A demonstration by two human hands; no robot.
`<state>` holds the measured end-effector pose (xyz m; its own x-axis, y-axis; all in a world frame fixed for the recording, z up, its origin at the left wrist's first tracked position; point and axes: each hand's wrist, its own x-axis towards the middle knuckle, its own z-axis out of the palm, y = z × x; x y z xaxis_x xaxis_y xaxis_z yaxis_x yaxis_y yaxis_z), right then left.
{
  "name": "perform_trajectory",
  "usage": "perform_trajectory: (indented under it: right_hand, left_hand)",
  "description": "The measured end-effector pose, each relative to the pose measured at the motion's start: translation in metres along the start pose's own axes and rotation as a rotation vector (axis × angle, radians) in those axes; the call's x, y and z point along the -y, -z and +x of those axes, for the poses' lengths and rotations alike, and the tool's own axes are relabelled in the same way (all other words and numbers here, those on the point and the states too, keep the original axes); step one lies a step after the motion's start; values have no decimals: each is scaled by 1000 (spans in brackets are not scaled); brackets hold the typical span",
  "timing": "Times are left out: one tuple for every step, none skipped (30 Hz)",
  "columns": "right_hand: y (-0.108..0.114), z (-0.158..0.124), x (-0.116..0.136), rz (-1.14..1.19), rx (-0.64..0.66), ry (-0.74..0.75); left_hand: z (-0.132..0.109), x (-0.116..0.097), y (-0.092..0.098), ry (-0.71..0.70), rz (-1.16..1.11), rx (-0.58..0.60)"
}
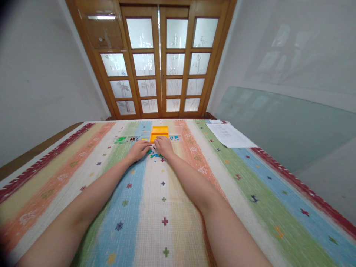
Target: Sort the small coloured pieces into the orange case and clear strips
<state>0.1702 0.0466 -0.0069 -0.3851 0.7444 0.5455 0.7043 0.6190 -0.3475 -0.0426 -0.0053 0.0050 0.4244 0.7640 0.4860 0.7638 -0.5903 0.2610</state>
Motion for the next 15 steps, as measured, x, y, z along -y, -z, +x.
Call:
perform_trajectory:
  right_hand:
    - [0, 0, 0, 1, -3, -5]
    - [0, -1, 1, 4, -6, -10]
    - [0, -1, 1, 7, -9, -13]
    - [0, -1, 2, 10, -9, -14]
    - [0, -1, 2, 12, -8, -14]
    - [0, -1, 2, 12, -5, -15]
    - [0, -1, 2, 12, 0, -14]
    - [0, -1, 2, 10, 6, -12]
    - [0, -1, 2, 9, 13, -9]
    - [-1, -1, 2, 7, 21, -7]
    - [-1, -1, 2, 4, 28, -7]
    - [0, -1, 3, 2, 33, -7]
    - [0, -1, 3, -1, 38, -9]
    - [1, 0, 4, -4, 43, -10]
    - [2, 0, 5, -7, 52, -9]
  left_hand:
    - [0, 5, 0, 42, -29, -45]
    - [-1, 10, 1, 88, -62, -87]
    - [-1, 15, 1, 135, -99, -127]
    - [-2, 21, 2, 183, -139, -169]
    - [-2, 27, 3, 232, -183, -214]
    - [-3, 33, 4, 285, -227, -265]
    - [-4, 40, 5, 344, -267, -317]
    - [-4, 46, 6, 407, -303, -361]
    - [-5, 52, 7, 477, -336, -395]
    - [-6, 58, 8, 544, -365, -417]
    - [-7, 63, 9, 608, -391, -432]
    - [-8, 67, 10, 666, -412, -442]
    - [-9, 70, 10, 714, -429, -451]
    - [-10, 73, 11, 752, -440, -459]
    - [-11, 75, 12, 780, -446, -464]
